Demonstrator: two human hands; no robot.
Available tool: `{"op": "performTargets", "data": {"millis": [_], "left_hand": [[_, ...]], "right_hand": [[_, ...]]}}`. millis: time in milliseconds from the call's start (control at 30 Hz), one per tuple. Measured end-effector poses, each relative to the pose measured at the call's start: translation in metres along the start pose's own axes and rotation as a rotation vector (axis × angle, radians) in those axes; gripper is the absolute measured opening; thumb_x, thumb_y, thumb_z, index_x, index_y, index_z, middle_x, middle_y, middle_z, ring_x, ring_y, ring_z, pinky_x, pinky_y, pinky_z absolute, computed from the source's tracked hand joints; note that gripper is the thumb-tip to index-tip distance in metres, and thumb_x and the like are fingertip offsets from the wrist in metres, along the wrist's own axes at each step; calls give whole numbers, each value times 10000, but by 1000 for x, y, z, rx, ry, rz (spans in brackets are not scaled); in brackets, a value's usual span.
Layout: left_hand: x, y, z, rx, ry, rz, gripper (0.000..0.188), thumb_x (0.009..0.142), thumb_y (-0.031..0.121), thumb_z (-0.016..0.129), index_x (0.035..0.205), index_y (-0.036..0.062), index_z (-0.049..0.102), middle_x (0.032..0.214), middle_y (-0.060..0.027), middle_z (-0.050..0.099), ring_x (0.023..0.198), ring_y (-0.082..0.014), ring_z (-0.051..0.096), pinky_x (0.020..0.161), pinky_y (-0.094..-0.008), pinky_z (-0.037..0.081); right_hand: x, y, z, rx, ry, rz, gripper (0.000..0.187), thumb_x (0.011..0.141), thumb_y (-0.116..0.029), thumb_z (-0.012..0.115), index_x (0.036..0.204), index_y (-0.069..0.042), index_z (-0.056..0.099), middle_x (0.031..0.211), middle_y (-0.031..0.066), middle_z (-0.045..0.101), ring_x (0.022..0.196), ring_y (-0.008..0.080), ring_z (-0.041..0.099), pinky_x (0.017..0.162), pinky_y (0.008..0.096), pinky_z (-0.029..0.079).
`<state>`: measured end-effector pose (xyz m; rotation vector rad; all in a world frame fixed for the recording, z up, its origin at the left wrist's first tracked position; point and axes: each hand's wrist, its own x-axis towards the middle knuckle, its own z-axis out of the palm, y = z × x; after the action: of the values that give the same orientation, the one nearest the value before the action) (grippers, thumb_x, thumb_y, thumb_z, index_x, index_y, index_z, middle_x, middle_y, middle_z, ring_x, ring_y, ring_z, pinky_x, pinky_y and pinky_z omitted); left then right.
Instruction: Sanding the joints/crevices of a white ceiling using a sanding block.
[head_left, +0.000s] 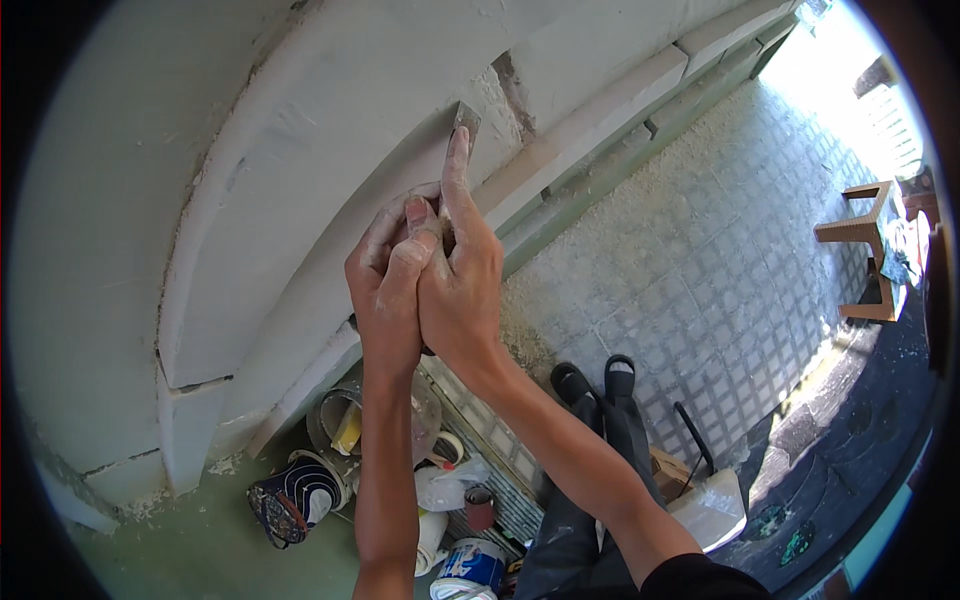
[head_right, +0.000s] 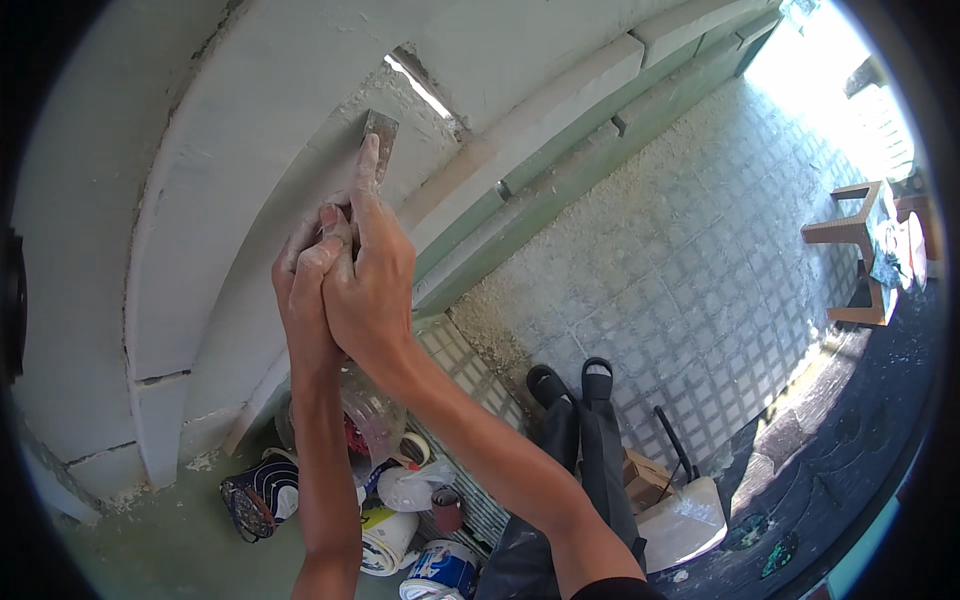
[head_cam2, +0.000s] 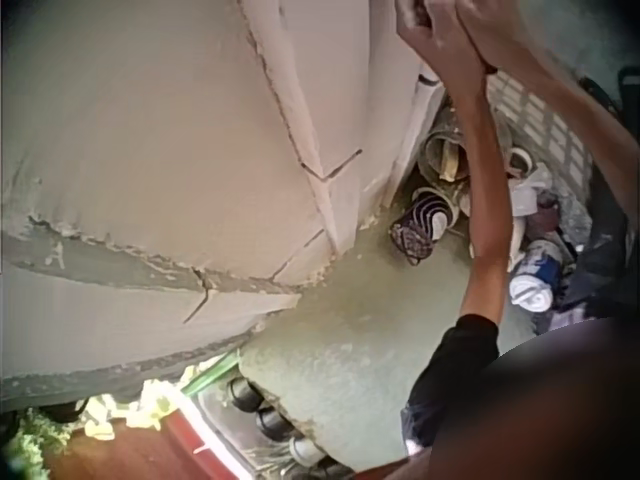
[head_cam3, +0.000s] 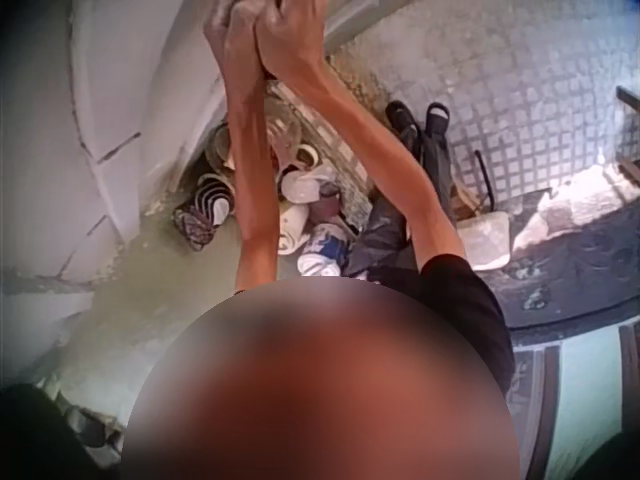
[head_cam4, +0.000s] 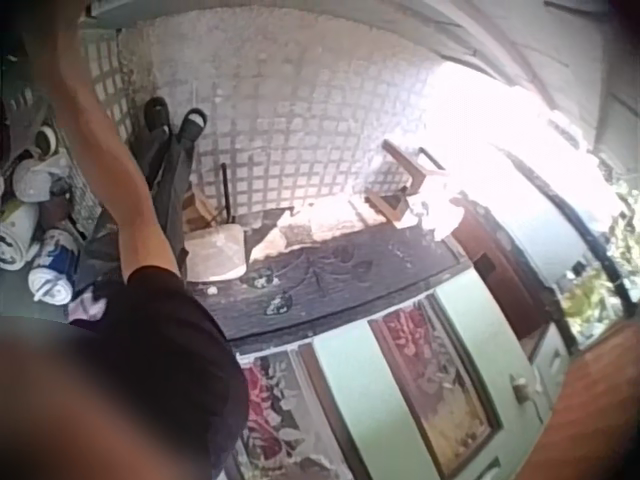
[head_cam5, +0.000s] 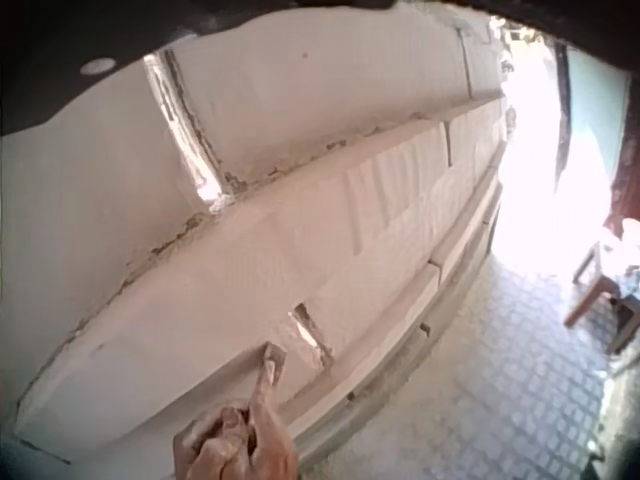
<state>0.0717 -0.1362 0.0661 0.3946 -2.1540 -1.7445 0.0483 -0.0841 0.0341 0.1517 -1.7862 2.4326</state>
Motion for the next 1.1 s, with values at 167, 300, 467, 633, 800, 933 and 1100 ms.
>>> {"op": "performTargets", "data": {"millis": [167, 300, 467, 633, 800, 933, 1100], "left_hand": [[8, 0, -12, -84, -56, -46, 301, 876, 92, 550, 1111, -64, 654, 938, -31, 645, 810, -83, 564, 752, -236, 466], [-5, -6, -24, -106, -90, -57, 297, 890, 89, 558, 1126, -68, 646, 930, -29, 643, 809, -79, 562, 751, -234, 469], [3, -1, -36, -58, -79, -59, 298, 898, 89, 556, 1137, -64, 645, 925, -22, 637, 815, -75, 558, 756, -231, 468], [-2, -7, -39, -124, -111, -73, 287, 910, 97, 556, 1131, -54, 658, 910, -14, 632, 800, -72, 550, 734, -230, 466], [15, -1, -22, -39, -152, -63, 371, 901, 167, 518, 1164, -65, 640, 1030, -72, 659, 936, -149, 592, 881, -279, 463], [7, 2, -16, -19, -136, -18, 291, 918, 141, 573, 1113, -60, 651, 876, 1, 616, 781, -62, 533, 716, -227, 463], [3, 3, -18, -75, -60, -63, 280, 914, 126, 562, 1103, -63, 648, 934, -13, 627, 842, -66, 539, 769, -229, 461]], "right_hand": [[-2, 1, 9, 28, -47, 79, 704, 905, -15, 480, 1566, -21, 239, 942, 90, 599, 861, 123, 534, 814, 245, 456], [-17, 9, 13, 23, -8, 57, 687, 924, -27, 475, 1566, -20, 231, 907, 45, 568, 800, 98, 482, 729, 241, 442], [-17, 2, 26, 91, -42, 119, 703, 891, -8, 461, 1559, -3, 243, 1048, 135, 586, 904, 191, 554, 838, 285, 458], [-20, 13, 27, 13, 30, 63, 711, 867, 9, 462, 1550, 6, 267, 1138, 234, 656, 1007, 279, 650, 911, 347, 488], [8, 10, 12, 87, -15, 129, 694, 867, 3, 475, 1539, 8, 299, 1068, 223, 666, 957, 251, 647, 874, 354, 493], [-4, 13, 16, -47, 48, 29, 680, 894, -14, 494, 1544, -5, 297, 972, 193, 657, 884, 224, 631, 829, 355, 489], [-10, 3, 17, 9, 7, 83, 699, 892, -23, 495, 1552, -2, 264, 923, 190, 643, 846, 234, 619, 818, 342, 487]]}}
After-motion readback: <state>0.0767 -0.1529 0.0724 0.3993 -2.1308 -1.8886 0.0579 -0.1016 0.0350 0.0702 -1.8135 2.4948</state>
